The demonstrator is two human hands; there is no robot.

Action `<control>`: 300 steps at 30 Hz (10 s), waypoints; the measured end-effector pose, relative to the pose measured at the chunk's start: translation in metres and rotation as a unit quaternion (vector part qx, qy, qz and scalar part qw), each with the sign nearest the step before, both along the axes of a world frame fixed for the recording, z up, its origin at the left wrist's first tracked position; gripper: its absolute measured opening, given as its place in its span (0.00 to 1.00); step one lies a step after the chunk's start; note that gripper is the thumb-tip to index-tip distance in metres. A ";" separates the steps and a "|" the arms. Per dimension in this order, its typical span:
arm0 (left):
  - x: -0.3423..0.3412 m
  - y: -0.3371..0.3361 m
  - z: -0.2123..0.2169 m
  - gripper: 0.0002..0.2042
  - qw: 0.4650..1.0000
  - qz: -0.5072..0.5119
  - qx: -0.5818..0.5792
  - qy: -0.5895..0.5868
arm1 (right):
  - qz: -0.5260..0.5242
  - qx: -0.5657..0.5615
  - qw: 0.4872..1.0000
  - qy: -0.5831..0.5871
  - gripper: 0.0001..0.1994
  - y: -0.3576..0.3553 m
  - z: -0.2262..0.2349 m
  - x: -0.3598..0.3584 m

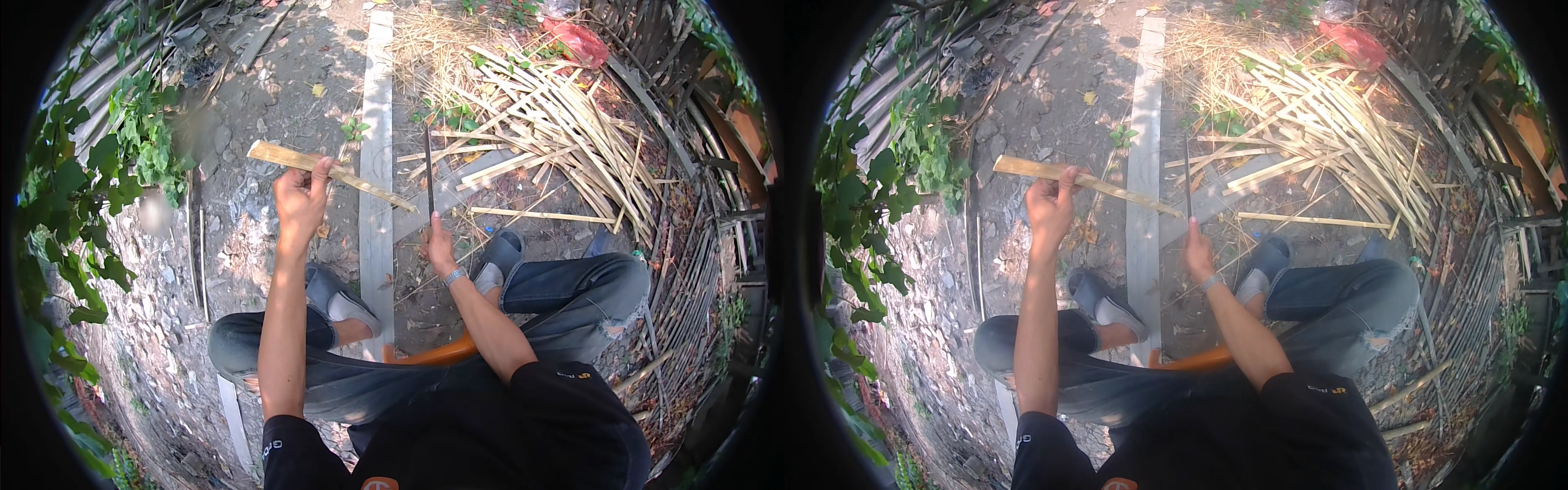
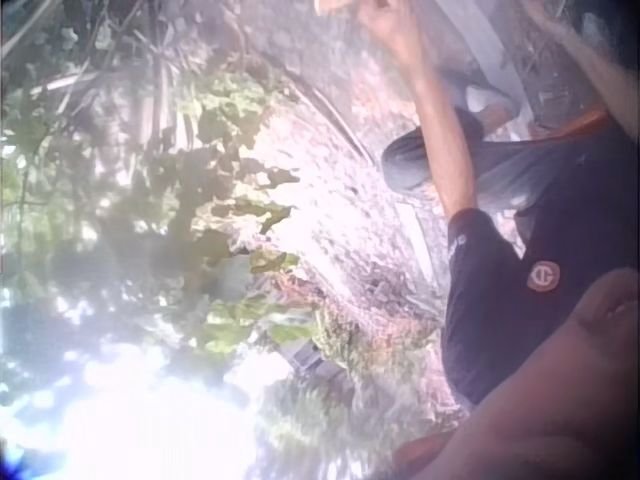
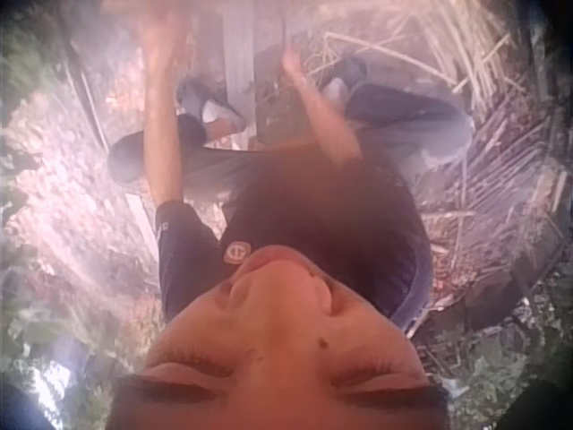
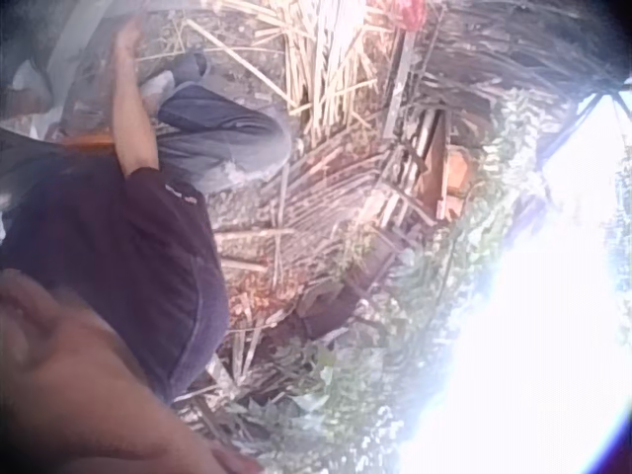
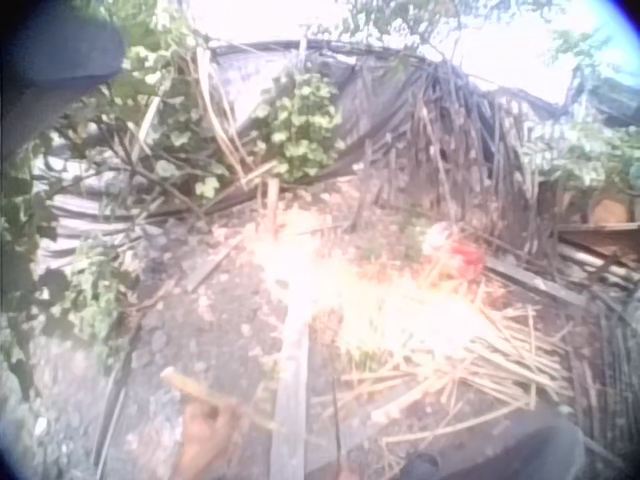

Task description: The person sits on a small stool outdoors and uses a red utility knife to shave thin strips from a long bamboo stick. They hold the stick with their left hand and scrape along its length with the knife in their right hand, occasionally rotating the stick to work on different sides.

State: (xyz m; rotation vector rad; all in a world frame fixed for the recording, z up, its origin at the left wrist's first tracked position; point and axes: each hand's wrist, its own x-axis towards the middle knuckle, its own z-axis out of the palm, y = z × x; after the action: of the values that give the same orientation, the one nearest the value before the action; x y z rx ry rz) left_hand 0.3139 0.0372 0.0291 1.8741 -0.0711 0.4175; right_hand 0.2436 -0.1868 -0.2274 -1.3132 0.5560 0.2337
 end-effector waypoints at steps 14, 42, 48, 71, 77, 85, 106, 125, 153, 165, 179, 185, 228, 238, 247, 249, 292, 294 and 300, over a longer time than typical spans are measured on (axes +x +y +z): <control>-0.005 0.009 -0.002 0.11 1.000 -0.011 -0.003 0.003 | 0.015 0.112 0.986 0.119 0.35 -0.018 0.023 0.010; 0.007 -0.006 -0.014 0.12 0.996 0.000 -0.074 -0.042 | 0.092 -0.128 0.948 0.276 0.37 -0.019 -0.052 -0.064; 0.008 0.005 -0.012 0.11 0.999 0.029 -0.024 -0.036 | 0.020 -0.097 0.993 -0.063 0.42 -0.007 -0.040 -0.017; 0.007 -0.025 0.010 0.15 0.979 -0.025 -0.090 -0.183 | 0.168 -0.278 0.926 0.191 0.46 -0.025 -0.074 -0.049; 0.024 -0.058 0.021 0.13 0.965 -0.011 -0.216 -0.150 | 0.164 -0.231 0.941 0.185 0.46 -0.029 -0.076 -0.040; 0.055 -0.056 0.011 0.16 0.939 0.011 -0.282 -0.197 | 0.028 -0.037 0.999 0.004 0.33 -0.027 0.047 0.032; 0.062 -0.067 0.016 0.18 0.928 -0.121 -0.303 -0.179 | -0.001 -0.196 0.952 -0.234 0.34 -0.022 -0.014 -0.021; 0.057 -0.044 0.009 0.18 0.919 -0.169 -0.311 -0.174 | 0.144 -0.174 0.943 0.244 0.38 -0.010 -0.017 -0.060; 0.045 -0.002 0.007 0.35 0.908 -0.243 -0.337 -0.062 | 0.006 -0.092 0.992 -0.084 0.32 -0.004 0.015 -0.013; 0.033 0.007 -0.008 0.42 0.961 -0.111 -0.245 -0.064 | -0.025 -0.147 0.960 -0.236 0.27 -0.113 0.239 0.018; 0.029 0.019 -0.016 0.39 0.953 0.019 -0.295 -0.063 | -0.006 -0.420 0.905 -0.070 0.15 -0.417 0.139 -0.149; 0.016 0.034 -0.015 0.40 0.969 0.027 -0.238 -0.057 | 0.079 -0.549 0.825 0.104 0.09 -0.405 0.061 -0.185; -0.155 0.060 0.154 0.32 0.788 0.129 -0.387 -0.461 | -0.379 -0.041 0.874 -0.301 0.08 -0.256 0.185 -0.091; -0.206 -0.042 0.151 0.31 0.758 0.028 -0.444 -0.477 | 0.230 0.171 0.932 -0.223 0.18 0.023 0.345 -0.114; -0.246 -0.014 0.073 0.47 0.939 -0.224 -0.260 -0.004 | 0.195 0.202 0.917 -0.282 0.13 0.017 0.384 -0.054; -0.235 0.008 0.057 0.43 0.878 -0.367 -0.288 0.108 | 0.228 0.147 0.906 -0.324 0.13 0.006 0.395 -0.036; -0.080 0.005 0.060 0.20 0.895 -0.181 -0.261 0.312 | 0.420 -0.518 0.659 -0.347 0.26 0.000 0.333 0.136; -0.087 0.005 0.061 0.21 0.874 -0.204 -0.289 0.334 | 0.368 -0.516 0.687 -0.355 0.28 -0.019 0.323 0.169; -0.126 0.011 0.066 0.22 0.849 -0.309 -0.202 0.378 | 0.208 -0.598 0.752 -0.183 0.32 -0.151 0.304 0.246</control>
State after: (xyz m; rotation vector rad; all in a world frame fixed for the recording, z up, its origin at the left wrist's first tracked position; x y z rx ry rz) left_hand 0.1877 0.0482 0.0946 1.3756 -0.0442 -0.7138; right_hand 0.4894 -0.3376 0.0770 -2.6787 -0.0203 -0.0713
